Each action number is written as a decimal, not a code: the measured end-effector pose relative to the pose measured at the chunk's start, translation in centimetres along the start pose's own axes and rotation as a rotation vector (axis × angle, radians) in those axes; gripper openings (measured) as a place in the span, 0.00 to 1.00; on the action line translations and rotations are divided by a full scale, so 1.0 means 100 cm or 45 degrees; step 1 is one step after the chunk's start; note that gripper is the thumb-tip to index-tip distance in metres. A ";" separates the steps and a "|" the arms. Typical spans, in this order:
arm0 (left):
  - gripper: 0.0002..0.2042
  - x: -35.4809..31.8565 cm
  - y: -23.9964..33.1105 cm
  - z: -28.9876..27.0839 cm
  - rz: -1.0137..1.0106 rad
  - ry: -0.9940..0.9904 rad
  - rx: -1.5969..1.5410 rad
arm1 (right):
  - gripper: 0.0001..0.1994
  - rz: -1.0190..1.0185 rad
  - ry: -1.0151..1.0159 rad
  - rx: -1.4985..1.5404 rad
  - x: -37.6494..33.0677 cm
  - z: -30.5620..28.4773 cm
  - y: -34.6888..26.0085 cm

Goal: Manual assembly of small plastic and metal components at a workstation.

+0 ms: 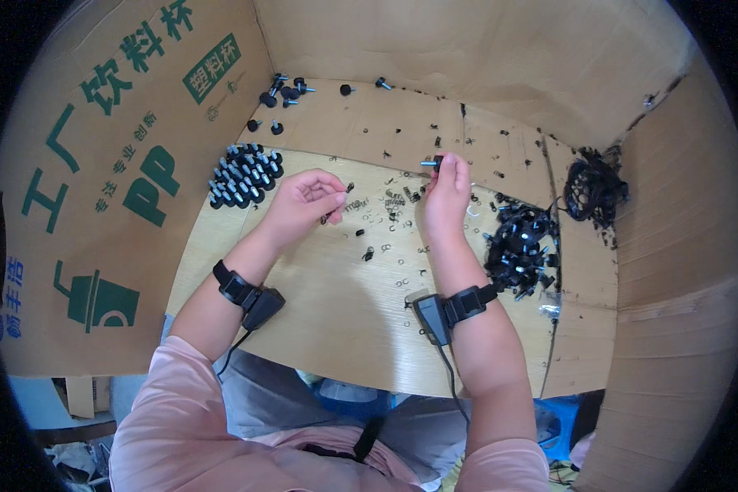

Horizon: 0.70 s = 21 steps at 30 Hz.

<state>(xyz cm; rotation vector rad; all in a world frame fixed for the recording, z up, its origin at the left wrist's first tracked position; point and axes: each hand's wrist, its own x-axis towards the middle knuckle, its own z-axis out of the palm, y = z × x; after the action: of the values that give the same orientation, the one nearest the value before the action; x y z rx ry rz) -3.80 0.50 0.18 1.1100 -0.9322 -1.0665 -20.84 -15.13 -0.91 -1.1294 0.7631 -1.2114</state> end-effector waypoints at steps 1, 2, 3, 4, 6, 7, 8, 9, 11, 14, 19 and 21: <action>0.07 0.000 -0.001 0.000 -0.008 0.007 0.009 | 0.12 0.010 -0.002 0.009 -0.001 0.000 0.000; 0.08 0.000 -0.002 0.000 0.051 0.000 0.072 | 0.12 -0.009 -0.033 -0.021 -0.001 0.001 0.001; 0.09 -0.001 -0.003 0.000 0.124 -0.026 0.132 | 0.12 -0.022 -0.051 -0.060 -0.001 0.001 0.001; 0.09 -0.002 -0.004 0.000 0.106 -0.007 0.142 | 0.12 -0.025 -0.065 -0.046 -0.002 0.002 0.002; 0.12 -0.002 -0.004 0.001 0.048 -0.072 0.228 | 0.12 -0.027 -0.054 -0.076 -0.002 0.003 0.002; 0.12 -0.002 -0.004 0.002 0.045 -0.073 0.234 | 0.12 -0.030 -0.061 -0.063 -0.002 0.003 0.002; 0.12 -0.002 -0.004 0.003 0.072 -0.088 0.274 | 0.12 -0.030 -0.064 -0.073 -0.003 0.003 0.002; 0.13 -0.002 -0.004 0.004 0.092 -0.104 0.326 | 0.12 -0.021 -0.059 -0.091 -0.003 0.004 0.003; 0.12 -0.002 -0.004 0.006 0.167 -0.103 0.380 | 0.12 -0.039 -0.085 -0.076 -0.003 0.004 0.002; 0.11 -0.003 -0.002 0.007 0.231 -0.027 0.475 | 0.11 -0.070 -0.141 -0.067 -0.005 0.004 0.002; 0.10 -0.006 0.002 0.006 0.432 0.069 0.629 | 0.10 -0.166 -0.271 -0.167 -0.010 0.006 0.002; 0.10 -0.008 0.002 0.007 0.442 0.085 0.562 | 0.08 -0.130 -0.514 -0.088 -0.017 0.007 0.001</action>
<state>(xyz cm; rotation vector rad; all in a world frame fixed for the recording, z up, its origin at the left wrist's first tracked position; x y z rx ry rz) -4.63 1.11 0.51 1.2715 -1.2902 -0.5479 -20.56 -13.34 -1.02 -1.4287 0.4461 -0.9996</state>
